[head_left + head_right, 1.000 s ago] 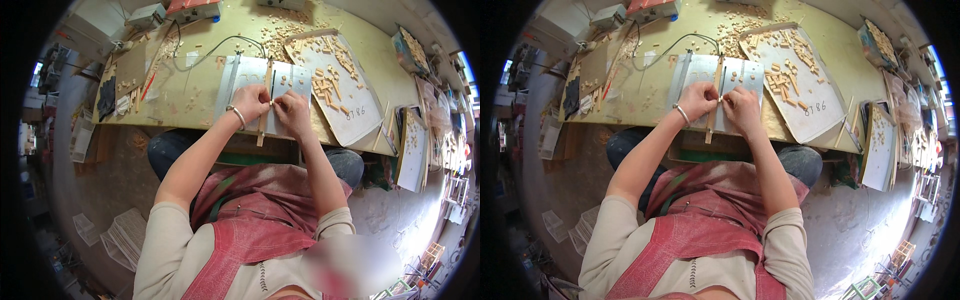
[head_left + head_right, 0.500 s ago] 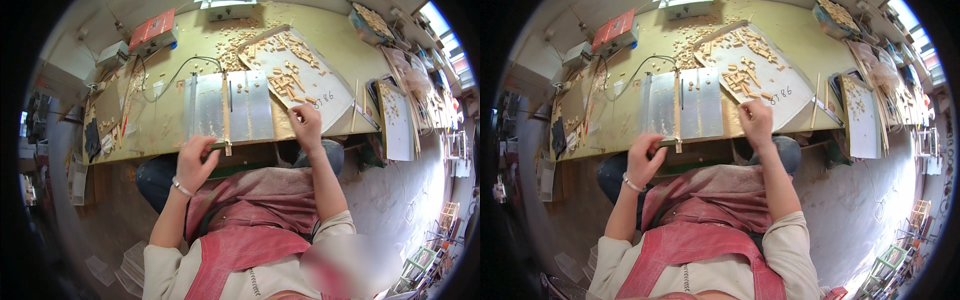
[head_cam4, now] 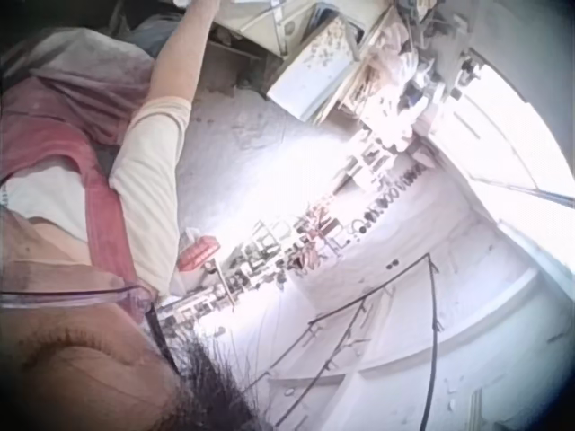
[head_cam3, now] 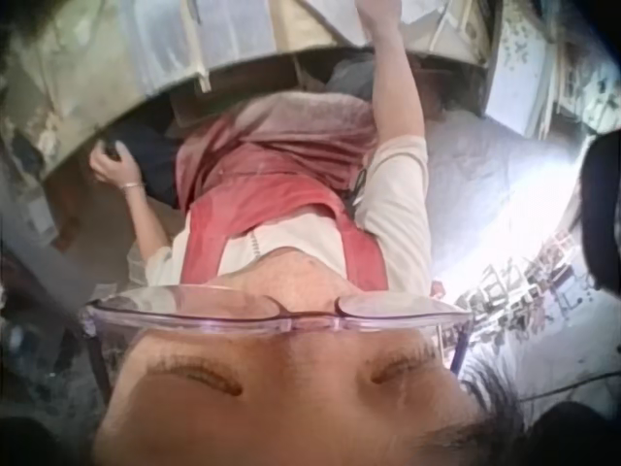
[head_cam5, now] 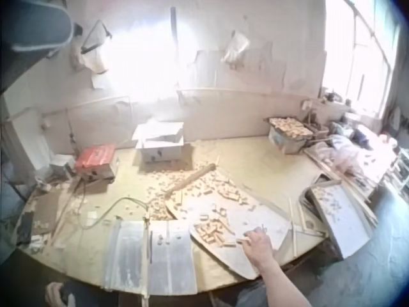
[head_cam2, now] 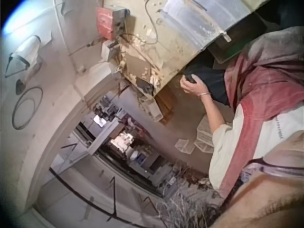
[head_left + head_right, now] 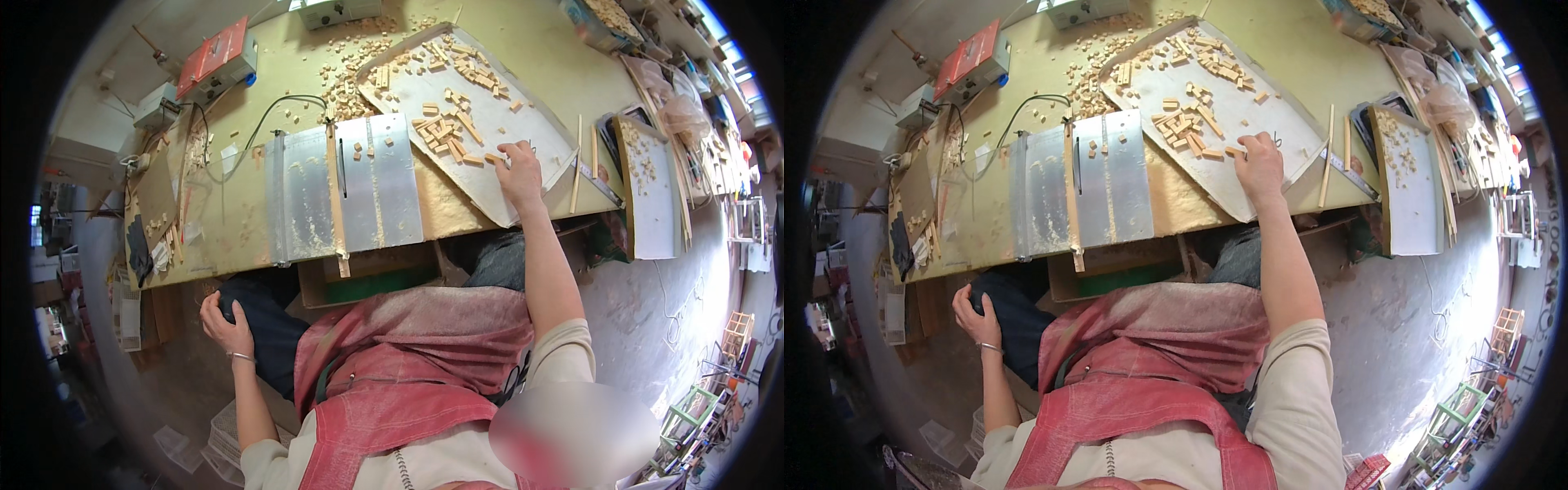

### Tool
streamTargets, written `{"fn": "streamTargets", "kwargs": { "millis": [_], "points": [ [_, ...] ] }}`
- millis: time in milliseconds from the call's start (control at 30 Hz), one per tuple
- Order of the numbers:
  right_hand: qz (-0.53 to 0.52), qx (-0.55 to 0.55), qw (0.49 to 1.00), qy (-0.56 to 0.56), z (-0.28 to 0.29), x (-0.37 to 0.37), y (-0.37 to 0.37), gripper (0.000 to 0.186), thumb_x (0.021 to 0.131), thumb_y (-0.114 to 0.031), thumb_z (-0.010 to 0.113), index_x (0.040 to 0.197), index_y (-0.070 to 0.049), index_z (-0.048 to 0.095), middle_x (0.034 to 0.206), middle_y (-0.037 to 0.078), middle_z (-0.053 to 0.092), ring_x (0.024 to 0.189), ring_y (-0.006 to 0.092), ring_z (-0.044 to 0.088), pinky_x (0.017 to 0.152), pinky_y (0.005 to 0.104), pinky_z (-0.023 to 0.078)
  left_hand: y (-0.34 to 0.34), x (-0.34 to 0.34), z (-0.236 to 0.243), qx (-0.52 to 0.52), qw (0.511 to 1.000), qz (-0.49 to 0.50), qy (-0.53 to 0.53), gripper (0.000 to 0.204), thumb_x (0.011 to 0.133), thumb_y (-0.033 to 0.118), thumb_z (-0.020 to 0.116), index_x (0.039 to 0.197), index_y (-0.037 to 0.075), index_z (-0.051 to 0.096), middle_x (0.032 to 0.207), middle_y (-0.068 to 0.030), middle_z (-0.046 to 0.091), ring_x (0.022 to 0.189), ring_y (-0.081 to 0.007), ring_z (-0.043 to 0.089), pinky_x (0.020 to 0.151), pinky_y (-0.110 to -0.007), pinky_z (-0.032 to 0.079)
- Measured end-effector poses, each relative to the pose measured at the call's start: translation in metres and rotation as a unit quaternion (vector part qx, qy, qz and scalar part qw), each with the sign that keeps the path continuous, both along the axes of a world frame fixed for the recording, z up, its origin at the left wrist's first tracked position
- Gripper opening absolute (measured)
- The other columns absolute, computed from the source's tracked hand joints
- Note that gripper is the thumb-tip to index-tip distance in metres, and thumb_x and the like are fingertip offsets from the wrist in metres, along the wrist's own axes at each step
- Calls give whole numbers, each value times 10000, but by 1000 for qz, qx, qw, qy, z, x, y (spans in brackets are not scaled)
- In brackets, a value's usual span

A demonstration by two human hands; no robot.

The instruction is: The person repeatedly picks up small wooden sticks from a tray, places them on a table saw, and cuts them into smaller pieces. The cut pieces are returned to the tray. The process is continuous and repetitive.

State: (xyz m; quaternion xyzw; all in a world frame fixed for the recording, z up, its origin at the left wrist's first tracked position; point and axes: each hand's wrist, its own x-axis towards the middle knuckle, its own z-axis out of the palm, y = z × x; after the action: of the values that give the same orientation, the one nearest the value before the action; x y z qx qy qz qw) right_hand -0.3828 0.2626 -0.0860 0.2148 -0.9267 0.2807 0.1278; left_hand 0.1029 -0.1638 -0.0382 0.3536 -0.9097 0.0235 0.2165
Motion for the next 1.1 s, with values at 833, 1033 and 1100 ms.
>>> {"fn": "streamTargets", "kwargs": {
  "millis": [833,1033,1100],
  "points": [
    [-50,15,973,-224,2,-16,-58,399,910,-351,707,1121,-13,701,1115,194,652,1038,392,686,913,481,555,-2,-14,-3,20,999,32,-21,374,988,195,689,1333,59,632,1372,-127,625,1298,-343,582,1132,-522,397],
    [-54,85,974,-201,4,-11,-63,436,850,-381,739,1101,-26,718,1168,191,636,1033,383,683,921,497,549,-1,-11,-5,28,999,39,-19,384,980,192,691,1335,58,629,1379,-127,623,1304,-340,578,1136,-520,393],
    [-59,135,974,-172,8,-13,-58,416,845,-349,744,1117,-35,721,1171,186,636,1016,378,679,932,484,542,-1,-11,-4,30,999,38,-18,387,976,190,693,1335,58,629,1378,-128,625,1304,-340,578,1137,-519,392]
  ]
}}
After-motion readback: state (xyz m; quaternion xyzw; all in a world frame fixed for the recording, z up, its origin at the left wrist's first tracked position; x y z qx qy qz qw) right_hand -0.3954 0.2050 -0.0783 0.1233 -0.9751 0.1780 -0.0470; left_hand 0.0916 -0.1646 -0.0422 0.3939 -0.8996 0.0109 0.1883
